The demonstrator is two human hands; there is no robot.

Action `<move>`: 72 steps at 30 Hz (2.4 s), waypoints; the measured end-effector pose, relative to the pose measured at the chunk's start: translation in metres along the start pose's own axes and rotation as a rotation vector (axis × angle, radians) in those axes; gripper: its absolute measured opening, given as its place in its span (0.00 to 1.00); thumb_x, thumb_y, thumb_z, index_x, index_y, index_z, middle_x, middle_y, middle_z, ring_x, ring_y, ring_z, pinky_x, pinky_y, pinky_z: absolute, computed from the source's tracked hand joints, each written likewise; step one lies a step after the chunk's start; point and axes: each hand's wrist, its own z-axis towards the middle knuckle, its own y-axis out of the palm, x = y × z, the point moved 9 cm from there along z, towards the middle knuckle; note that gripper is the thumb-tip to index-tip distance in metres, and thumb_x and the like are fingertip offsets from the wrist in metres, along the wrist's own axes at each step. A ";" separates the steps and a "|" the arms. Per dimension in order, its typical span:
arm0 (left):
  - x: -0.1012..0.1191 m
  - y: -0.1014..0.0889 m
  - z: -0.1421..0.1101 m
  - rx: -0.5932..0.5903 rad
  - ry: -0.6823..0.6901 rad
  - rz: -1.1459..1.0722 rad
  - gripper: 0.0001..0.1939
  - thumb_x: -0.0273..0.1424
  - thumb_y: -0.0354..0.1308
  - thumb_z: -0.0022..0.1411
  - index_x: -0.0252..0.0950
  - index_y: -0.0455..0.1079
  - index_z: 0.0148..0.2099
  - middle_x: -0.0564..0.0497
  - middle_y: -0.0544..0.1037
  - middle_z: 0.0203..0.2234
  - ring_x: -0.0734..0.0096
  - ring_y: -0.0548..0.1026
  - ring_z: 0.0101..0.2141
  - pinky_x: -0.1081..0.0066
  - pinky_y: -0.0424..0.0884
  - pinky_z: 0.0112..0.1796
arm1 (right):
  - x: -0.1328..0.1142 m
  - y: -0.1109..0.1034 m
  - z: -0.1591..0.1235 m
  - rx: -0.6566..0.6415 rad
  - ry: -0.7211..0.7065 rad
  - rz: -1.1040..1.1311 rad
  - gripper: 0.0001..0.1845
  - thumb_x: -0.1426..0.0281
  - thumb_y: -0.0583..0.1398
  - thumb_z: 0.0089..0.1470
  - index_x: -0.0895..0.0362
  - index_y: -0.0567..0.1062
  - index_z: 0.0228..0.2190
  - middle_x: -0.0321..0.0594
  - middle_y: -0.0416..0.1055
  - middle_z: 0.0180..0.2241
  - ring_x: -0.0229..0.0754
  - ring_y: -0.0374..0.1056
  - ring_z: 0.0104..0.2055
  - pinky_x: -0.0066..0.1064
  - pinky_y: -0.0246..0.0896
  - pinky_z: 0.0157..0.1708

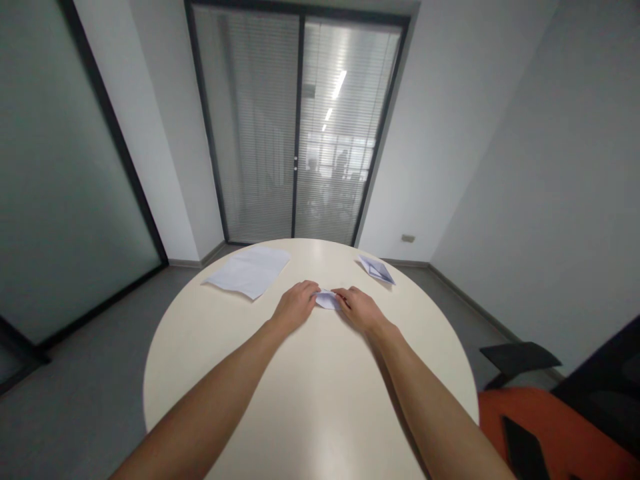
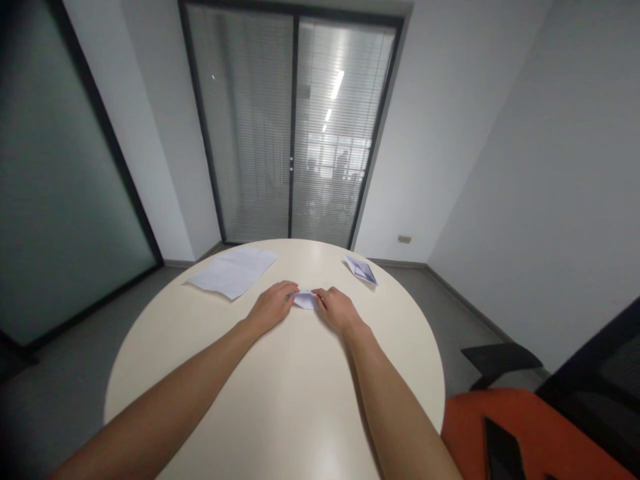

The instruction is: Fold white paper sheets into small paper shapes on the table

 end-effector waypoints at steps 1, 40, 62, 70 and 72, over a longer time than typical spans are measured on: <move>-0.001 -0.002 0.000 0.014 -0.023 -0.004 0.12 0.26 0.52 0.69 0.39 0.72 0.52 0.49 0.77 0.50 0.66 0.74 0.51 0.66 0.68 0.55 | 0.001 0.000 0.000 -0.003 0.010 -0.004 0.24 0.59 0.46 0.70 0.53 0.74 0.55 0.48 0.78 0.44 0.47 0.73 0.45 0.32 0.62 0.46; 0.008 0.007 0.001 -0.044 0.103 -0.032 0.10 0.31 0.57 0.69 0.42 0.77 0.50 0.52 0.83 0.45 0.63 0.78 0.45 0.66 0.71 0.47 | 0.023 0.011 0.005 0.069 0.018 0.263 0.19 0.64 0.55 0.64 0.57 0.79 0.51 0.46 0.81 0.41 0.46 0.74 0.40 0.34 0.64 0.43; 0.026 0.018 -0.009 -0.216 0.266 -0.113 0.10 0.31 0.57 0.67 0.40 0.80 0.45 0.51 0.83 0.44 0.64 0.77 0.46 0.66 0.70 0.50 | 0.006 0.013 0.007 0.077 -0.213 0.229 0.17 0.71 0.55 0.60 0.58 0.82 0.45 0.46 0.80 0.46 0.48 0.73 0.47 0.38 0.63 0.53; 0.030 0.019 -0.009 -0.228 0.277 -0.054 0.11 0.33 0.55 0.69 0.39 0.80 0.42 0.49 0.82 0.43 0.65 0.76 0.45 0.67 0.70 0.48 | 0.000 0.017 0.004 0.064 -0.261 0.173 0.20 0.64 0.61 0.58 0.58 0.79 0.49 0.48 0.78 0.48 0.52 0.71 0.51 0.42 0.61 0.56; 0.027 0.018 -0.008 -0.217 0.242 -0.016 0.10 0.31 0.55 0.68 0.39 0.79 0.41 0.49 0.82 0.41 0.64 0.76 0.44 0.67 0.70 0.47 | -0.002 0.019 0.003 0.049 -0.280 0.166 0.20 0.63 0.62 0.58 0.57 0.79 0.50 0.47 0.79 0.47 0.52 0.71 0.51 0.44 0.61 0.57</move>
